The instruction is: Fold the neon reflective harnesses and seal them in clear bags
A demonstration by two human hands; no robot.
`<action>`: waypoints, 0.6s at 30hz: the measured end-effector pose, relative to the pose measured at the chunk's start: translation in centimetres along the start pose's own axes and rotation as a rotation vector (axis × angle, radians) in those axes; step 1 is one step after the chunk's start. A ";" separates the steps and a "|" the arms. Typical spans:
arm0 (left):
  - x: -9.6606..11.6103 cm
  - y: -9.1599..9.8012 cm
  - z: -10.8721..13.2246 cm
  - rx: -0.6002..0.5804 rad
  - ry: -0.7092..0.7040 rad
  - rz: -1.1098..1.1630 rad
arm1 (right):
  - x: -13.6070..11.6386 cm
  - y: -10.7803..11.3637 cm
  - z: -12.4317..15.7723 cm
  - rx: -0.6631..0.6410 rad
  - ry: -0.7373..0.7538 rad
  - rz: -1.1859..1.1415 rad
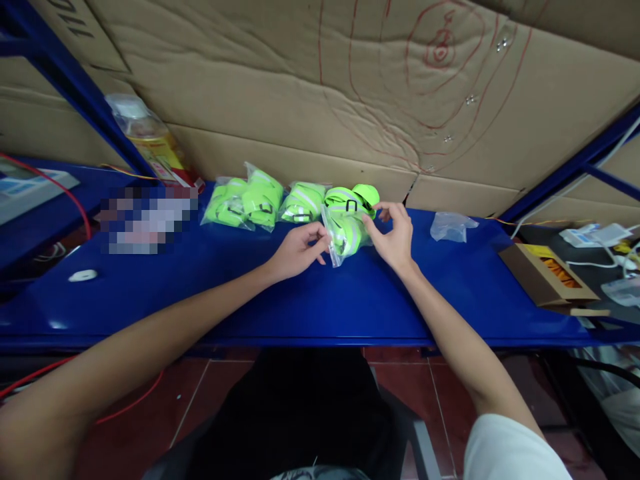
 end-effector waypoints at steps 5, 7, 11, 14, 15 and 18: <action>0.4 -1.2 0.0 -0.057 -0.024 -0.081 | -5.7 -2.3 2.0 -0.220 0.172 -0.013; 0.6 -1.5 0.1 -0.065 -0.037 -0.131 | -6.7 -3.1 2.5 -0.253 0.182 0.046; 0.6 -1.3 0.2 -0.042 -0.037 -0.143 | -7.3 -3.9 2.7 -0.315 0.202 0.112; 0.4 -1.3 0.1 -0.050 -0.028 -0.082 | -7.4 -3.8 2.6 -0.355 0.205 0.121; 0.4 -1.4 0.1 -0.053 -0.025 -0.052 | -7.3 -3.7 2.5 -0.364 0.195 0.115; 0.8 -1.4 0.0 -0.053 -0.032 0.034 | -7.1 -3.2 2.3 -0.377 0.156 0.076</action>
Point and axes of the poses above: each hand's wrist, its own z-axis away from the middle knuckle, its own y-axis out of the back of the hand, x = y × z, the point moved 7 cm from there along -z, towards the middle knuckle, and after that the axes turned 13 degrees about -x, right-handed, at the moved point
